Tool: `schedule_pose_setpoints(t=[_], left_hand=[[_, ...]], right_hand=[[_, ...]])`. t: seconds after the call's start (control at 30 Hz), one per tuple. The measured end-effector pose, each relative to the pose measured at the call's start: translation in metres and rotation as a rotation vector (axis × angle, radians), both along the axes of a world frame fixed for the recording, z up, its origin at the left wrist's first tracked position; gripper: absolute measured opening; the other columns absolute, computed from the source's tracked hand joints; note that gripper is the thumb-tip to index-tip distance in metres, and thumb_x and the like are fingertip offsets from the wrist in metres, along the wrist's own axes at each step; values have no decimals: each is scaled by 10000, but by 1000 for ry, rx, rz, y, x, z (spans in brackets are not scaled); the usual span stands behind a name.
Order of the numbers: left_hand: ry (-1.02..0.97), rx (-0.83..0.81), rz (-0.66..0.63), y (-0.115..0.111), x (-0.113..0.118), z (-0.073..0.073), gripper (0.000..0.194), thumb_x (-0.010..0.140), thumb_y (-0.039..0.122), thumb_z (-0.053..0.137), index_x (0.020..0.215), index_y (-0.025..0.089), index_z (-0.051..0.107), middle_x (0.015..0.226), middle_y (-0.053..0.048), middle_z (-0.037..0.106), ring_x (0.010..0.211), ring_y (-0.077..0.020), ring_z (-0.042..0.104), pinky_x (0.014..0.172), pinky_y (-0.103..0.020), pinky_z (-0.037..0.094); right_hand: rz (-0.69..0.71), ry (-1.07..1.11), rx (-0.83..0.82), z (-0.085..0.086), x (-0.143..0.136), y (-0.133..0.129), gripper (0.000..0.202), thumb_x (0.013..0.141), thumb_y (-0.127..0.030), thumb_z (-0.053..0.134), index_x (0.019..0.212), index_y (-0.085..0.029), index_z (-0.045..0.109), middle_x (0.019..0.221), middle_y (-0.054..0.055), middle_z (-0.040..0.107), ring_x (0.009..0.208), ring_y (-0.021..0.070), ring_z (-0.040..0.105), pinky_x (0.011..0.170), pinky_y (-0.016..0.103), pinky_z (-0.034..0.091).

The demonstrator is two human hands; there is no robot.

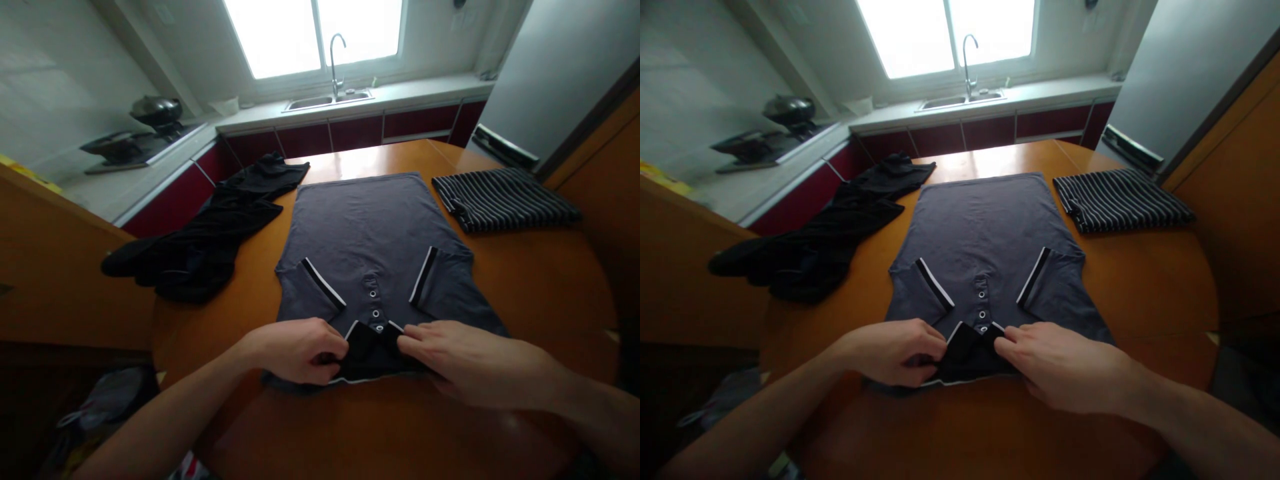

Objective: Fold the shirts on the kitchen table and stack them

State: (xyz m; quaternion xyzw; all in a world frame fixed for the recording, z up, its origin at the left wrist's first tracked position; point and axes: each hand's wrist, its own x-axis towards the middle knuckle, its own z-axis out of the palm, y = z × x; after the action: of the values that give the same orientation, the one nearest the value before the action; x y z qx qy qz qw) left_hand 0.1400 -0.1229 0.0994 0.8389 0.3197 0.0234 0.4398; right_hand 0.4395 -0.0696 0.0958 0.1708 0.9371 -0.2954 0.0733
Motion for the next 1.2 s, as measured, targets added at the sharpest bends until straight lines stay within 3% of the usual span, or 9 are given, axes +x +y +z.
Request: schedule_pose_setpoints(t=[0.17, 0.27, 0.47, 0.73, 0.93, 1.0, 1.07, 1.13, 1.2], left_hand=[[55, -93, 127, 3, -7, 2, 76, 859, 131, 565, 805, 183, 581, 652, 43, 547, 551, -87, 494, 509, -174, 347], [103, -147, 242, 5, -13, 1, 163, 931, 253, 544, 787, 178, 555, 629, 41, 562, 524, -83, 505, 471, -167, 331], [114, -198, 377, 5, -19, -6, 246, 975, 397, 519, 858, 183, 554, 640, 33, 593, 536, -110, 577, 479, -178, 373], [111, 122, 388, 8, -16, -16, 190, 935, 293, 607, 792, 169, 627, 740, 11, 606, 662, -120, 526, 604, -211, 357], [189, 234, 359, 9, -14, -15, 136, 927, 253, 620, 810, 184, 632, 815, -1, 626, 734, -145, 566, 657, -226, 404], [191, 305, 369, 5, -8, -11, 61, 934, 219, 597, 923, 193, 651, 930, -18, 659, 829, -161, 605, 738, -238, 456], [146, 429, 347, -3, 4, -9, 210, 964, 177, 530, 1143, 200, 638, 1182, -68, 658, 1073, -197, 611, 938, -295, 472], [106, 555, 253, -14, 18, -10, 374, 997, 190, 486, 1366, 209, 539, 1437, -104, 548, 1337, -236, 489, 1136, -391, 371], [115, 628, 121, -23, 31, -16, 504, 1013, 261, 498, 1505, 212, 405, 1568, -103, 425, 1474, -254, 338, 1224, -446, 253]], right_hand=[[-79, -30, -40, 8, 4, 21, 179, 866, -160, 574, 1017, -243, 625, 987, 37, 719, 890, 231, 692, 715, 282, 440], [-141, -79, -17, 8, 7, 32, 76, 889, -238, 595, 957, -244, 630, 906, 35, 725, 834, 240, 699, 651, 279, 405], [-171, -120, -31, 2, 5, 42, 113, 931, -256, 534, 930, -237, 646, 831, 45, 717, 758, 227, 696, 600, 273, 366], [-201, -120, 40, -2, 2, 46, 31, 880, -251, 603, 897, -245, 628, 851, 25, 713, 781, 221, 685, 619, 264, 362], [-249, -133, 112, -5, 2, 48, 81, 853, -311, 666, 887, -252, 623, 835, 13, 709, 749, 220, 672, 591, 269, 329], [-276, -145, 138, -5, 2, 50, 139, 824, -345, 712, 869, -254, 618, 811, 3, 701, 723, 214, 660, 574, 268, 308], [-296, -158, 141, -4, 3, 53, 184, 797, -370, 746, 846, -253, 613, 796, -5, 694, 716, 208, 653, 566, 265, 297], [-308, -172, 134, -3, 2, 55, 216, 775, -389, 768, 823, -248, 610, 789, -8, 689, 716, 201, 647, 563, 260, 292], [-318, -183, 124, -1, 1, 56, 234, 763, -402, 777, 811, -243, 612, 789, -9, 687, 723, 195, 643, 565, 254, 293]])
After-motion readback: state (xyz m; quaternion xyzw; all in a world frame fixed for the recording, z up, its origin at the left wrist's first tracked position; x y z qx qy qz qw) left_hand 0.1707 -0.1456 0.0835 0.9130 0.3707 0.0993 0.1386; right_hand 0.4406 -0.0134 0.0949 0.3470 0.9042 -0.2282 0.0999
